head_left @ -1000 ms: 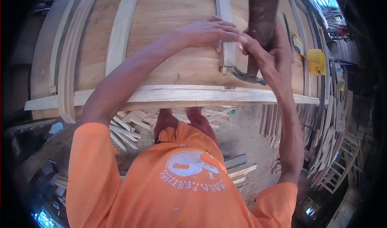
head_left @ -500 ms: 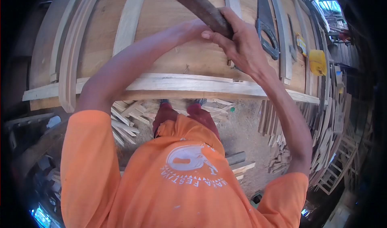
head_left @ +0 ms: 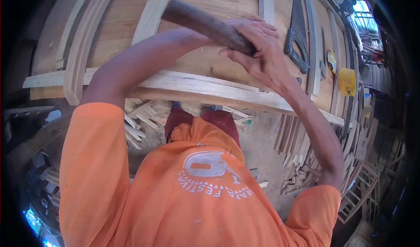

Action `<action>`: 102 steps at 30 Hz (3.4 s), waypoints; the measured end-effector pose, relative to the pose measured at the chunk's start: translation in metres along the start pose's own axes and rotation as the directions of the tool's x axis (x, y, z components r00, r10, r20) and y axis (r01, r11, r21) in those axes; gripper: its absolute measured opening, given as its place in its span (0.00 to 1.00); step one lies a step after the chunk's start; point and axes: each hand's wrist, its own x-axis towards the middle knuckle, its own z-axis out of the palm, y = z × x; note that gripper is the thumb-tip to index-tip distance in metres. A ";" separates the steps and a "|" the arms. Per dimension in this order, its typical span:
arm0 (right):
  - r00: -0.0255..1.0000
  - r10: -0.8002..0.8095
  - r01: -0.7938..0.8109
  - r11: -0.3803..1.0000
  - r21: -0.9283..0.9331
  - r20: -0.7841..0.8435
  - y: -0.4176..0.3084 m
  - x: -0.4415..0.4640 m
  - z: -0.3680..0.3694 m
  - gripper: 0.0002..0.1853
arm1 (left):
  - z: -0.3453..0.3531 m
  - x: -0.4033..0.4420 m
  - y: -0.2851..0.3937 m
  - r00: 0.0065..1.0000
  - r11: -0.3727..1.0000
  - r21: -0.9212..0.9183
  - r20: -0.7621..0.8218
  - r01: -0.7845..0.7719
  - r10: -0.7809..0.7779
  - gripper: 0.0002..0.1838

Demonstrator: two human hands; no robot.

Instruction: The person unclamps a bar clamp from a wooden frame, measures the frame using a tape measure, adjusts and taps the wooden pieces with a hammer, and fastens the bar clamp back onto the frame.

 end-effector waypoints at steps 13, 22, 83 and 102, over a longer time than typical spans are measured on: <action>0.883 0.456 -0.469 0.849 0.242 0.112 -0.020 0.000 -0.018 0.20 | -0.016 0.005 0.020 0.772 0.674 -0.376 0.289 0.636 -0.566 0.20; 0.988 -0.049 0.067 0.991 0.119 -0.148 -0.032 0.020 0.006 0.20 | -0.024 0.035 0.049 0.970 0.992 0.070 0.226 -0.107 0.089 0.41; -0.550 0.831 -0.673 -0.497 0.548 0.079 -0.195 -0.767 0.179 0.12 | 0.091 0.170 0.234 0.744 0.784 -0.050 0.358 0.619 -0.564 0.15; -0.597 0.802 -0.742 -0.566 0.359 0.033 -0.122 -0.696 0.107 0.12 | 0.065 0.203 0.329 0.707 0.931 -0.021 -0.657 -0.363 0.261 0.08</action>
